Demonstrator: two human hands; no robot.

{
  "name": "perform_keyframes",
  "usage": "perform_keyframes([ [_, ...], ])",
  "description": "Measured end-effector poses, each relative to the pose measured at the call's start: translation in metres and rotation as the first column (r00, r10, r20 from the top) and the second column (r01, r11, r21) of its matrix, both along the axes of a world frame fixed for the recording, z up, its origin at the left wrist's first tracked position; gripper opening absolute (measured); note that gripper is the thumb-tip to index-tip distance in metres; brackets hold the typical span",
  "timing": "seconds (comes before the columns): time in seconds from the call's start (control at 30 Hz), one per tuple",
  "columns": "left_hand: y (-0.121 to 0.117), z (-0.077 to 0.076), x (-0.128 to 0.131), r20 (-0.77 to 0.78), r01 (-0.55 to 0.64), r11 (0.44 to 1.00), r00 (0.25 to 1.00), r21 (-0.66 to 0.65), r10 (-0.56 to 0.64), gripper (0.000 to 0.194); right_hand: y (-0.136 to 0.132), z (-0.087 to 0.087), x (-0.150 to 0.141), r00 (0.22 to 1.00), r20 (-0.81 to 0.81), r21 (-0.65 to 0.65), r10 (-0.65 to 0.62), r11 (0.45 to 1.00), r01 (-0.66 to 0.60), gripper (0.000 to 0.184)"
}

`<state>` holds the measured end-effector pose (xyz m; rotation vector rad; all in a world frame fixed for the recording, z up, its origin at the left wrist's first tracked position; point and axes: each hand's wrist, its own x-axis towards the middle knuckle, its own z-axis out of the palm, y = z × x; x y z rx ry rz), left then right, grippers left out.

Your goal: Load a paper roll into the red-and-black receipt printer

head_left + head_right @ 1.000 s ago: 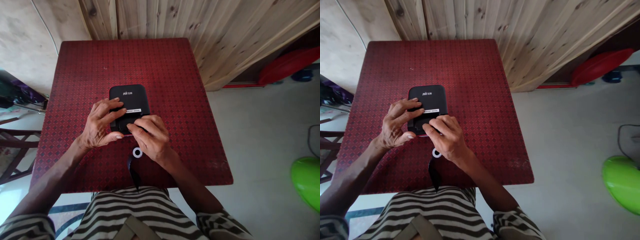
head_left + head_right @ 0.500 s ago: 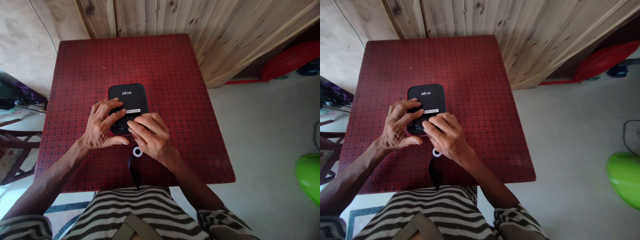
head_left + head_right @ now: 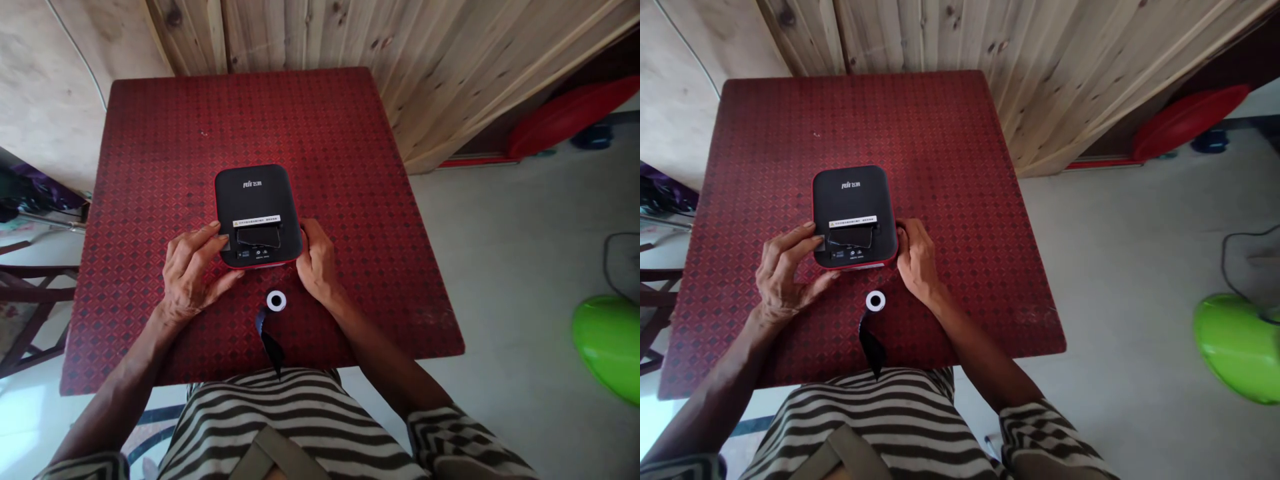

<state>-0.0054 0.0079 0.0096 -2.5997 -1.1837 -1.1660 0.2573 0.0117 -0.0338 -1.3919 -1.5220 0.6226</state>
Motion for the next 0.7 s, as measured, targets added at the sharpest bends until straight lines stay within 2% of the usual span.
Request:
perform_keyframes([
  [0.33, 0.002, 0.001, 0.000, -0.001, -0.021, 0.999, 1.000, -0.027, 0.021, 0.067, 0.002, 0.003, -0.001, 0.998, 0.060, 0.019, 0.018, 1.000, -0.019, 0.030],
  [0.7, -0.002, 0.020, 0.008, 0.036, -0.020, 0.993, 0.999, -0.117, 0.025, 0.058, 0.003, 0.001, -0.003, 0.999, 0.042, 0.020, 0.015, 1.000, -0.016, 0.032],
])
